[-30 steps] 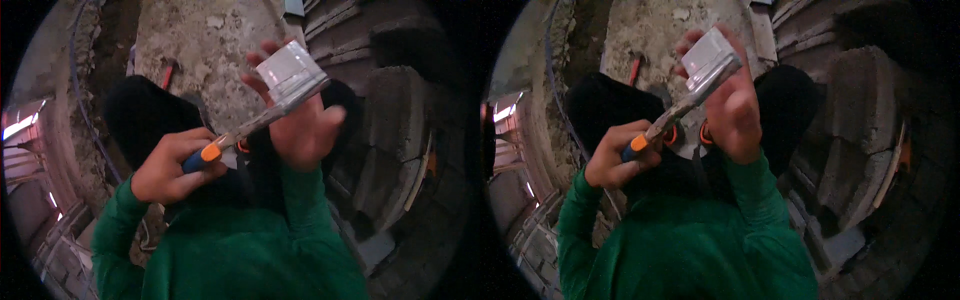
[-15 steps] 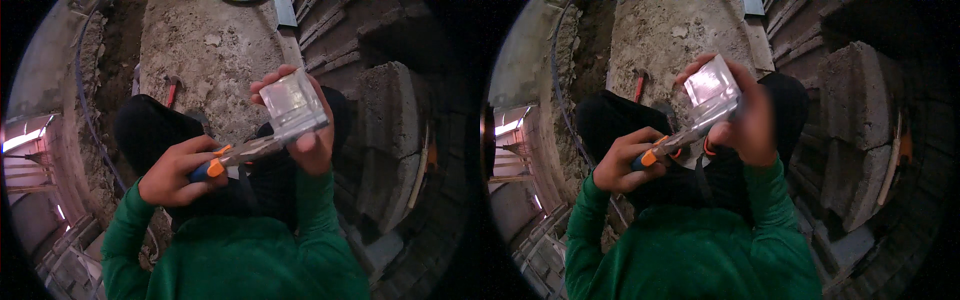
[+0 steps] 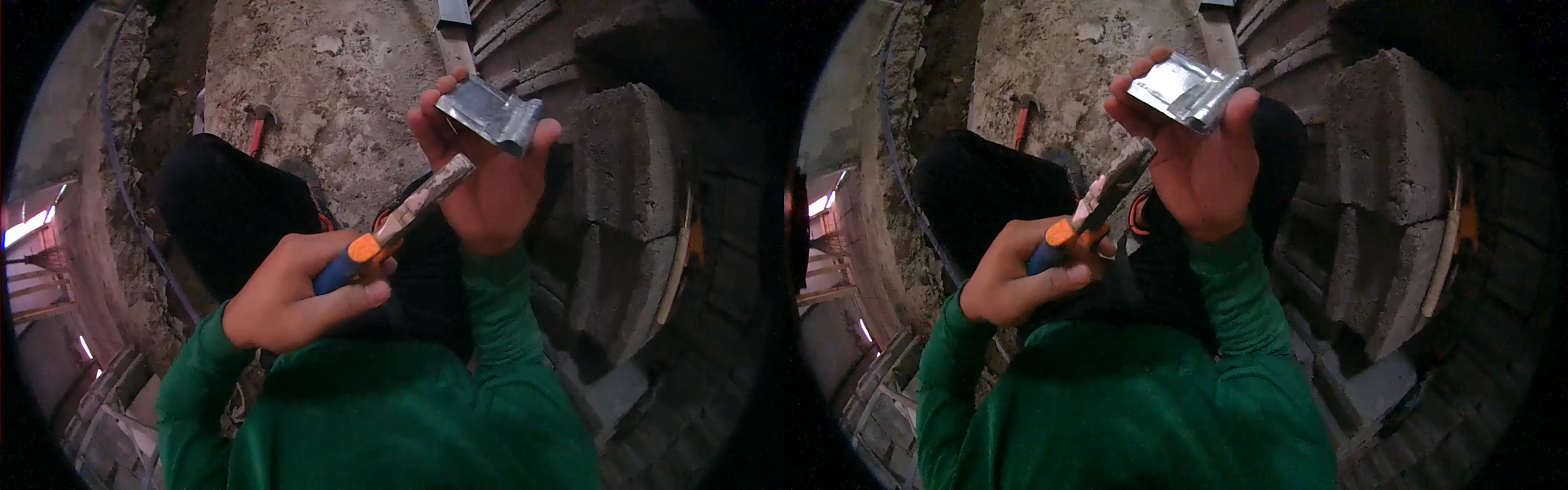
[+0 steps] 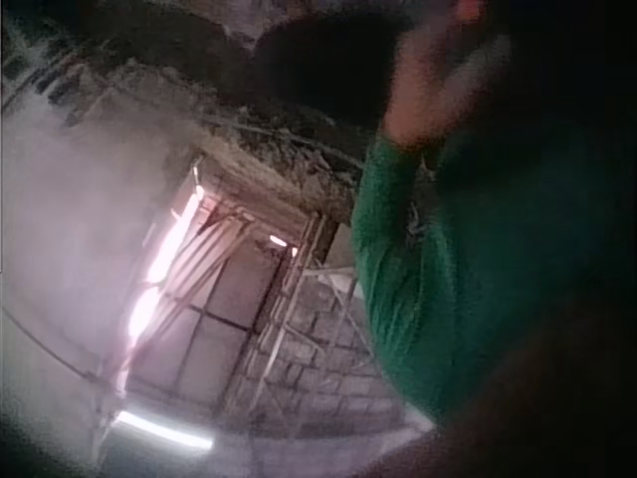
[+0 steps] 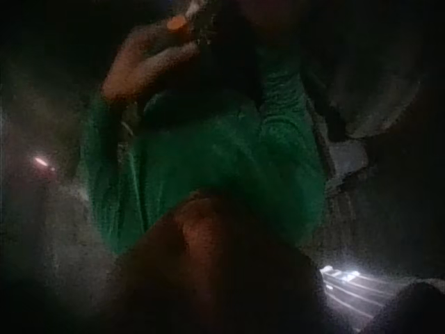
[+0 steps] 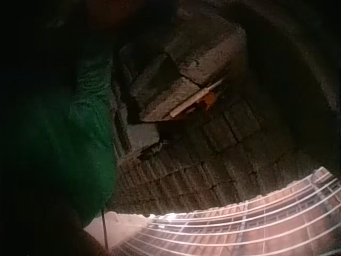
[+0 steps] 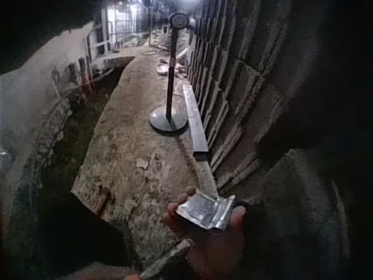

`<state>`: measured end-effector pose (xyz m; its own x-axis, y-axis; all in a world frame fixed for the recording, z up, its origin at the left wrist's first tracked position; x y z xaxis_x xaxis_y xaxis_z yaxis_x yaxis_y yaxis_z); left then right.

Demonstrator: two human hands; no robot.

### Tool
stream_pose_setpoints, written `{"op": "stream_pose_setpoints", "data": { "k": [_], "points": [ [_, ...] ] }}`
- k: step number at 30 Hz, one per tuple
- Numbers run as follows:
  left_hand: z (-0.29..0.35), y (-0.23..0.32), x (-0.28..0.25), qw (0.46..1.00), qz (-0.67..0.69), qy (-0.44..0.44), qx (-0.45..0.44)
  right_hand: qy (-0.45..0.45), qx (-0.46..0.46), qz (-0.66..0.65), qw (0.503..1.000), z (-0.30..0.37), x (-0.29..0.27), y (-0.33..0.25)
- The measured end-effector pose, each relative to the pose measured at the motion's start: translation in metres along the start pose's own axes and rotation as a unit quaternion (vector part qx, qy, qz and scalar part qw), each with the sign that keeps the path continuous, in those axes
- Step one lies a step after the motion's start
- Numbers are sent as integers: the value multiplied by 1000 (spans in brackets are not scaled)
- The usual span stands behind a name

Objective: The person sits on the floor and uses a hammer to strike a small metal piece placed on the concrete surface. They repeatedly pick up the piece, inspect it, and use pliers to bend and shape it. The person alternates between hammering and bending the metal to refine its form.

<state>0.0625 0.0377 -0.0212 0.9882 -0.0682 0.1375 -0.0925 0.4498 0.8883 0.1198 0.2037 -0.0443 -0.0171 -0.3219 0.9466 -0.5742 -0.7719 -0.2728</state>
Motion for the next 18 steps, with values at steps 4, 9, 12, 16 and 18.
{"op": "stream_pose_setpoints", "data": {
  "k": [4,9,12,16,18],
  "points": [
    [-7,0,-1,1000,-6,11,-9,-4,-37,79,996,0,-4,-4],
    [-6,1,-5,998,-43,29,34,31,-77,165,983,3,-1,-11],
    [-6,-2,-8,998,-28,48,16,72,-43,35,996,3,-15,-2],
    [-11,8,-16,993,-86,69,29,177,57,-106,977,9,-36,17],
    [-12,8,-18,994,-79,80,0,175,66,-119,975,8,-34,20]
  ]
}}
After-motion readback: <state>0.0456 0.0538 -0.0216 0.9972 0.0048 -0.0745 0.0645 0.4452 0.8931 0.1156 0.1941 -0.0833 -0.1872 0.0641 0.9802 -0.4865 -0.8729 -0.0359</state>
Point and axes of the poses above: each hand's wrist, its own z-axis away from the middle knuckle, its own x-axis out of the palm, y = z × x, the point moved 10 cm from there along -z, towards the middle knuckle, and after that the axes turned 5 degrees about -y, right-handed, at the moved point
